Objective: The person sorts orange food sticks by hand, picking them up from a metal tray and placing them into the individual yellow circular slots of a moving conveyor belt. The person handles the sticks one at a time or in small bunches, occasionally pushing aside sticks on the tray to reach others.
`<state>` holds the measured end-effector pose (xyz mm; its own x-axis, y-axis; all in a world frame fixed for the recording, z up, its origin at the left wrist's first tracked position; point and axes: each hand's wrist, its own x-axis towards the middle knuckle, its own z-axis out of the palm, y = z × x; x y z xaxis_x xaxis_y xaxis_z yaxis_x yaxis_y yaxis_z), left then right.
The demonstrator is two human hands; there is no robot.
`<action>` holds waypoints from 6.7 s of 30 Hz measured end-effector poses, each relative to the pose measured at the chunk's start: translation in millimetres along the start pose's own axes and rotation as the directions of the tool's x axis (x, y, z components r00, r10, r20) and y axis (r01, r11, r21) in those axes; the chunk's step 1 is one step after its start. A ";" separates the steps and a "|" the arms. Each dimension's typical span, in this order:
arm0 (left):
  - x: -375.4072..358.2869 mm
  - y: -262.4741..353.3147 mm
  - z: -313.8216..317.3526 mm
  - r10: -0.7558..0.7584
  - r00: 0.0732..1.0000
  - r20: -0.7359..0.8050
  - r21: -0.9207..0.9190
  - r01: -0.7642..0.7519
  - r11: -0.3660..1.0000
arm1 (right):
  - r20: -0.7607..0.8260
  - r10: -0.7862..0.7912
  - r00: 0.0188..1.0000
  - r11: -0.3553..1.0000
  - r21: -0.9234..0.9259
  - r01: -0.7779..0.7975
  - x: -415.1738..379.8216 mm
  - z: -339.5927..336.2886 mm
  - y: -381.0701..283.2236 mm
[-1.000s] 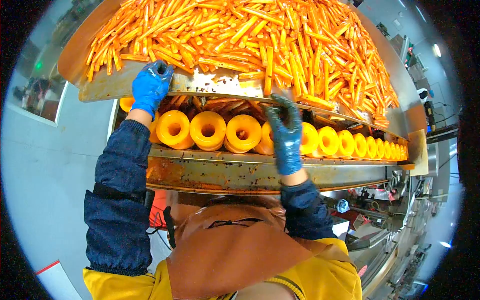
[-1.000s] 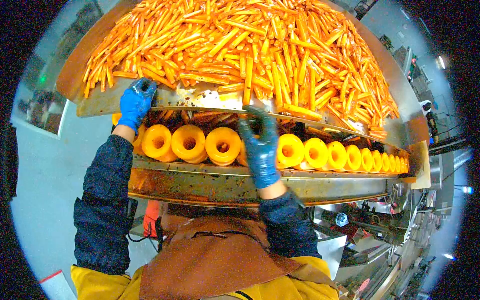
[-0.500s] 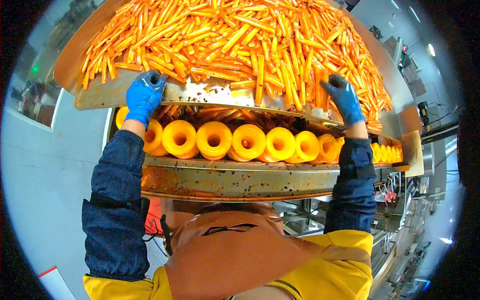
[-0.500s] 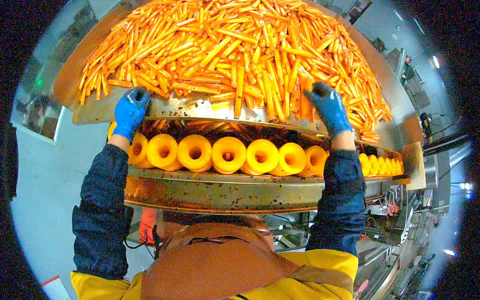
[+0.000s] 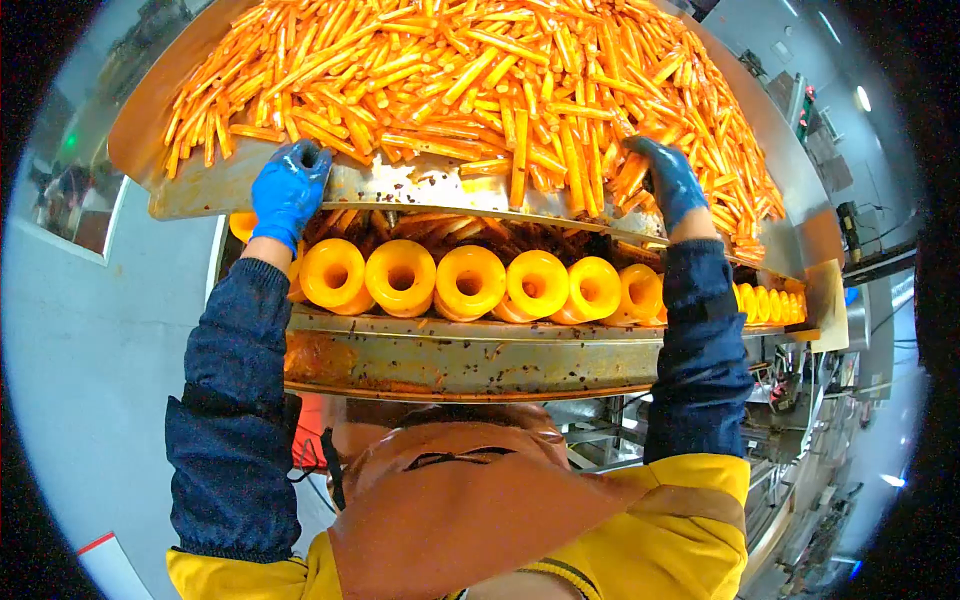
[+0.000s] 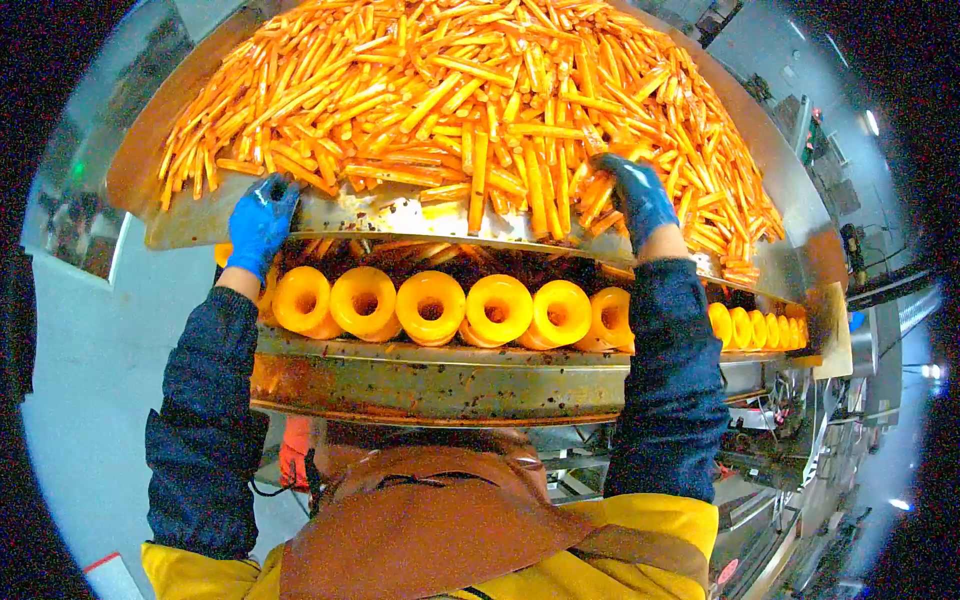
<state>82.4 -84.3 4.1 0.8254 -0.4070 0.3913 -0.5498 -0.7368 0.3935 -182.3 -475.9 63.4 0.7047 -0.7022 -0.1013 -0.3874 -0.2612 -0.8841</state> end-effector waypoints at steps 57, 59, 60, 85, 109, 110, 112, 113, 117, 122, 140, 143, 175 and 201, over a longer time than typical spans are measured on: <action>5.6 -6.0 4.2 -0.015 0.998 0.069 -0.005 0.016 1.000 | -0.257 -0.279 0.925 0.944 -0.250 0.215 -153.2 103.5 45.8; 3.8 -4.5 2.4 -0.028 0.997 0.077 -0.011 0.029 1.000 | -0.347 -0.280 0.895 0.903 -0.412 0.123 -156.0 89.0 49.6; 3.3 -1.4 1.3 -0.041 0.996 0.082 -0.017 0.043 0.999 | -0.301 -0.272 0.914 0.881 -0.459 0.111 -157.7 79.5 50.1; 5.4 -4.3 3.8 0.009 0.999 0.038 0.005 -0.009 1.000 | -0.110 -0.159 0.981 0.586 -0.810 0.004 8.5 99.2 -20.1; 2.7 -6.0 5.1 0.019 1.000 0.008 -0.018 -0.019 1.000 | 0.131 -0.404 0.905 0.619 -0.690 0.376 -165.4 -27.7 17.1; 2.6 -5.8 5.5 0.036 0.999 -0.009 -0.012 -0.036 0.999 | 0.213 -0.460 0.862 0.452 -0.779 0.434 -173.9 -32.0 11.9; 3.6 -7.3 7.0 0.011 1.000 0.016 -0.017 -0.011 1.000 | 0.232 -0.362 0.903 0.416 -0.826 0.380 -184.2 -29.7 -0.1; 4.8 -7.6 7.3 -0.012 0.999 0.036 -0.019 0.013 1.000 | 0.241 -0.266 0.933 0.371 -0.868 0.330 -187.5 -26.2 -4.2; 5.6 -10.4 9.7 -0.018 1.000 0.004 -0.006 0.018 1.000 | 0.418 -0.199 0.886 0.332 -0.822 0.462 -179.0 0.6 6.5; 6.1 -12.7 8.1 0.058 0.998 0.030 -0.005 -0.058 0.998 | 0.396 -0.320 0.861 0.412 -0.760 0.502 -178.6 0.9 11.0; -116.5 177.6 19.4 0.481 0.805 0.347 -0.889 0.119 0.442 | -0.114 0.033 0.993 0.994 0.111 -0.020 -207.2 -34.4 67.5; -171.2 244.2 27.0 0.549 0.451 0.704 -0.652 0.716 0.247 | 0.035 0.021 0.999 1.000 0.022 -0.022 -219.1 -7.4 58.5; -103.2 267.7 8.3 0.373 0.748 0.549 -0.798 0.336 0.500 | -0.316 -0.074 0.946 0.530 0.791 0.306 -166.4 -15.6 129.8; -13.0 193.7 17.1 0.548 0.802 0.238 -0.597 -0.324 0.734 | -0.111 -0.325 0.939 0.925 0.168 0.340 -140.7 62.3 42.2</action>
<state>-32.7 -230.9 60.9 0.3911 -0.8585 0.3317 -0.7475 -0.0861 0.6586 -260.8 -346.9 11.9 0.7216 -0.6484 0.2425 -0.0190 -0.3687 -0.9294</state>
